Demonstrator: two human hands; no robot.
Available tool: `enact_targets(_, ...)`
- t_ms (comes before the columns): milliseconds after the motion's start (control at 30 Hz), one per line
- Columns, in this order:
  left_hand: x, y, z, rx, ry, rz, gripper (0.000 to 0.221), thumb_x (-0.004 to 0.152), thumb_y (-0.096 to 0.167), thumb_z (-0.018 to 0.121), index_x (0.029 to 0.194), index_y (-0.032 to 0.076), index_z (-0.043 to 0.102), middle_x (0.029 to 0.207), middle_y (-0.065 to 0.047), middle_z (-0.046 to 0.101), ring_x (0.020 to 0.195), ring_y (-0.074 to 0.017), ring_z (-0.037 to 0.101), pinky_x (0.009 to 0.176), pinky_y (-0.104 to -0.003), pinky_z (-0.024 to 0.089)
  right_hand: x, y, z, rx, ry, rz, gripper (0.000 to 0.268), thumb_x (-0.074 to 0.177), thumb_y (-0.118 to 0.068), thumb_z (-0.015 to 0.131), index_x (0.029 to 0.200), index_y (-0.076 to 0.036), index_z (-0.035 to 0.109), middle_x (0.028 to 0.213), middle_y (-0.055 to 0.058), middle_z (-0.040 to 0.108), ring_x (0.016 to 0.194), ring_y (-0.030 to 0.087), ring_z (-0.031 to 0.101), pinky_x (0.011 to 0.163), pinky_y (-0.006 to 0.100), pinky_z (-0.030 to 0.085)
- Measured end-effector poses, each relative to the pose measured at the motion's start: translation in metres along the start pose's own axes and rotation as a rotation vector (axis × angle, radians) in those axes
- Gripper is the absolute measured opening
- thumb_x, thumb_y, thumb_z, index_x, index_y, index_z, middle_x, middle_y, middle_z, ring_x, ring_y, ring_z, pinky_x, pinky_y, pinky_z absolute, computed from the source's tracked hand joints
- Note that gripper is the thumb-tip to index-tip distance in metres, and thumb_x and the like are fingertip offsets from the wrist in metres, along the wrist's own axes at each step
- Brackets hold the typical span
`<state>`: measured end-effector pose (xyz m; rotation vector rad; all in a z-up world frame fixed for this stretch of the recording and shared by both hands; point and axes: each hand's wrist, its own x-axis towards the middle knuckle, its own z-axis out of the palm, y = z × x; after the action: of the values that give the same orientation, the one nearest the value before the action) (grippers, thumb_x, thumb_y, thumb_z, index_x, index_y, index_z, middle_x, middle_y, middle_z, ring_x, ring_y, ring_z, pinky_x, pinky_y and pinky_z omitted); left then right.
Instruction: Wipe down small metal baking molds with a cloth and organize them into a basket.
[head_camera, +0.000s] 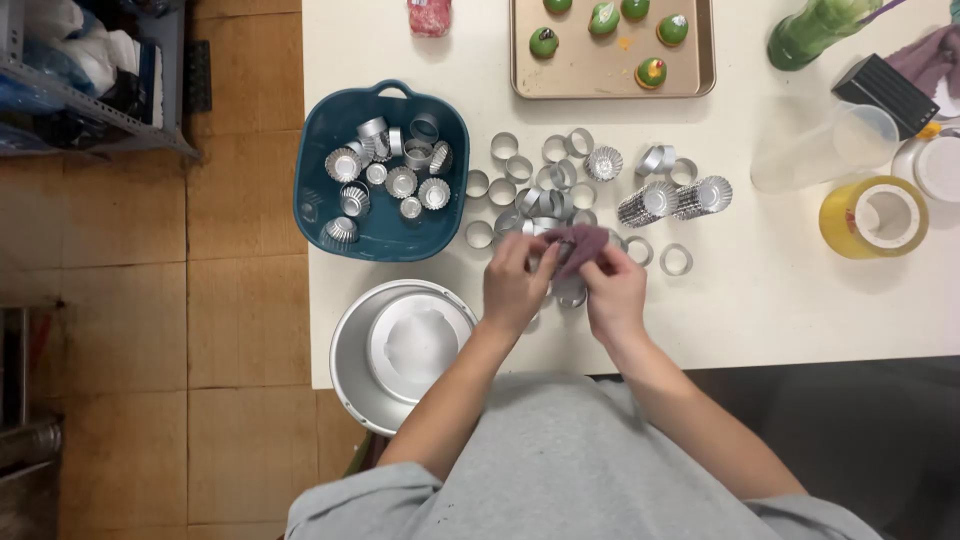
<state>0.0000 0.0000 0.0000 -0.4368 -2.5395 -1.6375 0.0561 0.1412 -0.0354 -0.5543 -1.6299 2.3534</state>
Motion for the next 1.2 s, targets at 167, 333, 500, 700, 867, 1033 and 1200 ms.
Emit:
enact_targets(167,-0.028,-0.028,0.035,-0.280,-0.113,-0.121,0.019,0.103,0.019,0.067,0.092,0.003,0.065,0.075,-0.007,0.066,0.061,-0.0178,0.062,0.057,-0.031,0.047,-0.036,-0.022,0.019,0.078,-0.005,0.069,0.034,0.100,-0.004,0.052,0.134,0.002,0.058,0.119,0.004,0.068,0.107,0.011,0.062,0.094,0.026,0.050)
enact_targets(333,-0.031,-0.027,0.067,-0.689,-0.064,-0.355,0.013,0.106,0.014,0.061,0.099,0.003,0.064,0.080,-0.011,0.063,0.064,-0.0178,0.059,0.060,-0.031,0.044,-0.038,0.003,-0.002,0.058,0.017,0.097,0.035,0.109,-0.020,0.045,0.136,-0.002,0.058,0.115,0.002,0.067,0.105,0.009,0.059,0.092,0.025,0.048)
enact_targets(500,0.003,0.015,0.062,0.065,0.006,0.272,0.012,0.097,0.021,0.068,0.088,0.013,0.070,0.070,-0.009,0.068,0.062,-0.0286,0.065,0.059,-0.041,0.049,-0.044,-0.001,-0.044,0.042,0.036,0.117,0.026,0.105,-0.011,0.054,0.128,0.000,0.061,0.109,0.003,0.064,0.097,0.008,0.057,0.086,0.025,0.048)
enact_targets(700,0.035,0.048,0.097,0.277,-0.305,0.319,0.022,0.093,0.030,0.067,0.083,0.012,0.074,0.067,-0.015,0.068,0.063,-0.0367,0.068,0.060,-0.049,0.051,-0.039,-0.018,-0.136,0.016,0.053,0.225,0.017,0.106,-0.009,0.058,0.115,0.003,0.066,0.096,0.004,0.065,0.080,0.008,0.055,0.069,0.026,0.046)
enact_targets(867,0.083,0.008,0.172,0.438,-0.331,0.098,0.030,0.094,0.036,0.064,0.079,0.013,0.075,0.070,-0.015,0.072,0.066,-0.0371,0.070,0.061,-0.049,0.053,-0.041,-0.060,-0.170,-0.052,0.079,0.221,0.017,0.102,-0.009,0.058,0.110,0.001,0.070,0.087,0.001,0.067,0.069,0.005,0.053,0.059,0.023,0.041)
enact_targets(1033,0.102,-0.011,0.199,0.746,-0.455,-0.101,0.036,0.088,0.046,0.069,0.081,0.010,0.076,0.076,-0.015,0.073,0.073,-0.0329,0.074,0.066,-0.045,0.056,-0.027,-0.048,-0.222,-0.034,0.086,0.164,0.016,0.101,-0.007,0.058,0.109,0.000,0.069,0.087,-0.001,0.067,0.070,0.005,0.054,0.060,0.022,0.042)
enact_targets(1200,0.095,0.024,0.140,0.277,-0.188,-0.261,0.044,0.086,0.053,0.072,0.078,0.010,0.069,0.074,-0.012,0.072,0.074,-0.0330,0.071,0.066,-0.045,0.054,-0.007,-0.034,-0.228,0.021,-0.020,0.192,0.013,0.104,-0.004,0.059,0.109,0.006,0.066,0.095,0.006,0.067,0.077,0.010,0.058,0.067,0.026,0.046)
